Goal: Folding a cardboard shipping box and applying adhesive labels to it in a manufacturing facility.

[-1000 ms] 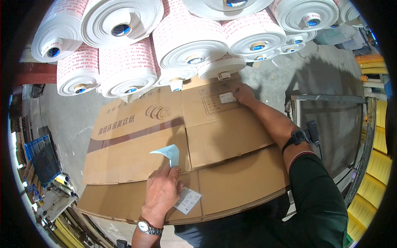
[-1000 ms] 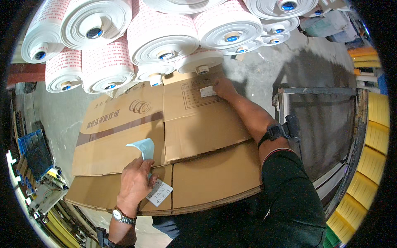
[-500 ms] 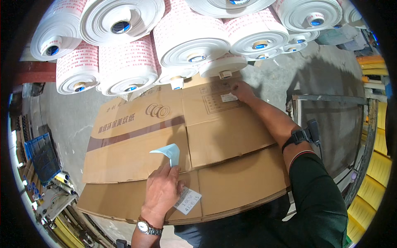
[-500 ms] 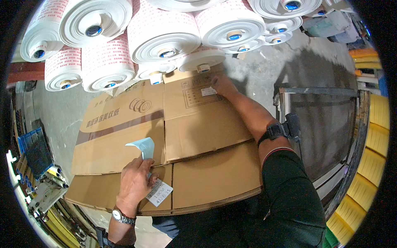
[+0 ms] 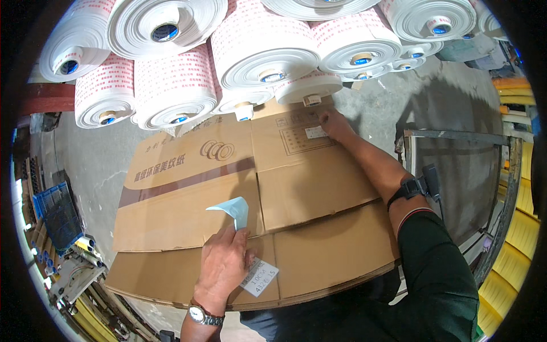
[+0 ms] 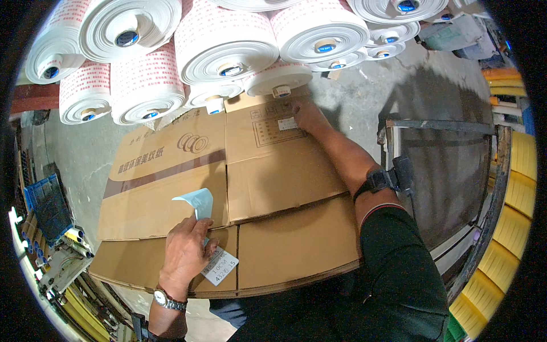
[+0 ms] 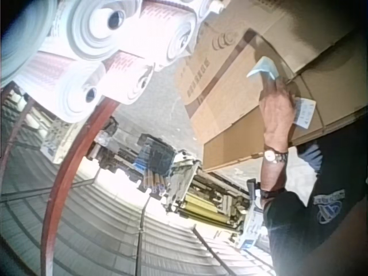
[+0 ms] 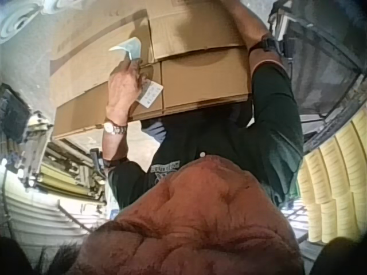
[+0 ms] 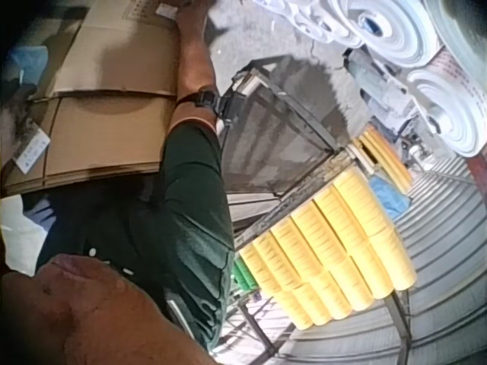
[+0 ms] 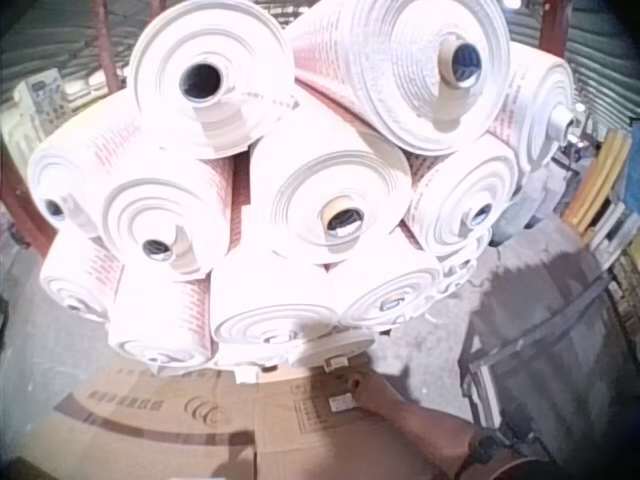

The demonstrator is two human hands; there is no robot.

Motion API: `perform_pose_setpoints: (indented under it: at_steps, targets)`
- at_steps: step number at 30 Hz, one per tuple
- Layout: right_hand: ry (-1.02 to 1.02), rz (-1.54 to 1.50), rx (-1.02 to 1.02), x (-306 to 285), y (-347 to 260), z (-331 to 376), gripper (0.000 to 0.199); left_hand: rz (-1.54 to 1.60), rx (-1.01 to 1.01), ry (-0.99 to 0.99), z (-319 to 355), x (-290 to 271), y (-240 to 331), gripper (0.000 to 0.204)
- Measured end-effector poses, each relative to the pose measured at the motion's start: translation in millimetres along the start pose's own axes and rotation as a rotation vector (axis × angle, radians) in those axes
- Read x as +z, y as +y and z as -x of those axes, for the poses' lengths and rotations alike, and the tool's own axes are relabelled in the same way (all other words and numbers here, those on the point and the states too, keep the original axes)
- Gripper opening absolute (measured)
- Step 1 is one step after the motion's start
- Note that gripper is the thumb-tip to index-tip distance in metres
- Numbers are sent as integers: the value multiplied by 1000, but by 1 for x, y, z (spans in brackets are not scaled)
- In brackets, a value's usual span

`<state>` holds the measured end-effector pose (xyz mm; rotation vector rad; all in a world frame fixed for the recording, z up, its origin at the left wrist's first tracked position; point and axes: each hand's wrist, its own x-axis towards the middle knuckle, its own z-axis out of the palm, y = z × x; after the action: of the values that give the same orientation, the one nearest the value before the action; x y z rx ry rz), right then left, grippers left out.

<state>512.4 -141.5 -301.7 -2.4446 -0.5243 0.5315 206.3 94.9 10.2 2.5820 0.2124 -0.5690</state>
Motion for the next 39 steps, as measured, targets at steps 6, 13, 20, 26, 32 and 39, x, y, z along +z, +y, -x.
perform_pose_setpoints:
  at_steps: [6,13,20,26,32,39]
  targets:
    - [-116,213,49,-5,-14,0,14,-2,-3,-2,-2,-2,1,38]
    - [-232,558,-84,-4,-15,3,26,9,16,6,-1,-6,2,32]
    - [-445,306,-538,-22,-49,66,61,7,55,63,6,-3,-1,33]
    - [-723,185,-746,-70,-155,148,72,-27,32,101,16,3,-10,30]
    - [-635,180,-850,-87,-179,174,67,47,52,280,27,-12,-2,32]
    - [-683,664,-931,-80,-216,183,41,111,99,427,108,-26,40,52]
